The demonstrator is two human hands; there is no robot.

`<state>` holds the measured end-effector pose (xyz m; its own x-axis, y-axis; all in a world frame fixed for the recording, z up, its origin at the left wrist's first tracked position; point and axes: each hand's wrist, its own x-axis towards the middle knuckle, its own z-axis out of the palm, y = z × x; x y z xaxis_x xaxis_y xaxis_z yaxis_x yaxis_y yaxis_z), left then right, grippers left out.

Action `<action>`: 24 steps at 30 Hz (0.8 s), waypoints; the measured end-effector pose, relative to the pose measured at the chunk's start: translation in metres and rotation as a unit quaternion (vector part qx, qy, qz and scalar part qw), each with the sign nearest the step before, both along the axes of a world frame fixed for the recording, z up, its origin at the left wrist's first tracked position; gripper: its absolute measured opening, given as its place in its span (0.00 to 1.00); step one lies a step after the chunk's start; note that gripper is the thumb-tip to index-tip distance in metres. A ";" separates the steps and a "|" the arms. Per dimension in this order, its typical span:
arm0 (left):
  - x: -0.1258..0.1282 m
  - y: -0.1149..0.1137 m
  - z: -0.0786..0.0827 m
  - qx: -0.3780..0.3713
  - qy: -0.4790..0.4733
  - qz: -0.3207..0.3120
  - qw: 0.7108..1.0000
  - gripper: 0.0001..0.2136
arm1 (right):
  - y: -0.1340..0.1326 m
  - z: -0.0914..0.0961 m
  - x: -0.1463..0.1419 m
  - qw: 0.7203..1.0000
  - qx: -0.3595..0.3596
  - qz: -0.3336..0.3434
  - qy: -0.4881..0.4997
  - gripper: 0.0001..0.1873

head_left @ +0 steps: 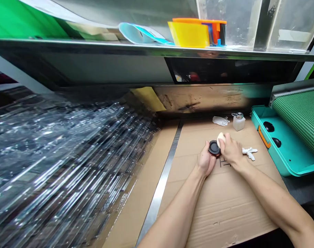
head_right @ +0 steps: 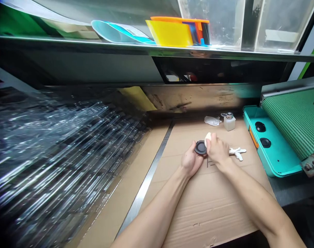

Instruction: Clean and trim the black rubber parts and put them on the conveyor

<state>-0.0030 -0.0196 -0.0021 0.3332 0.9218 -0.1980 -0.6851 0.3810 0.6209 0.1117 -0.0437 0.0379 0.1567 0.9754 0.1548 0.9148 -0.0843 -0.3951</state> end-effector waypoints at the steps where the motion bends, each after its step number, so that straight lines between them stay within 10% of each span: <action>1: -0.002 0.001 0.001 0.002 0.003 -0.007 1.000 0.19 | 0.001 0.000 0.005 1.000 0.004 -0.019 0.009 0.17; 16: -0.037 0.013 0.019 -0.111 -0.081 -0.012 0.990 0.18 | 0.000 -0.002 0.052 0.997 0.073 -0.006 0.001 0.22; 24: -0.033 0.007 0.027 -0.129 -0.115 -0.050 0.984 0.25 | -0.017 0.023 0.099 0.976 -0.159 -0.001 -0.145 0.21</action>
<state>-0.0356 -0.0124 0.0246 0.4834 0.8109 -0.3298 -0.7472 0.5785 0.3272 0.2109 -0.0606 0.0611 0.1535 0.9810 -0.1185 0.9840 -0.1628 -0.0726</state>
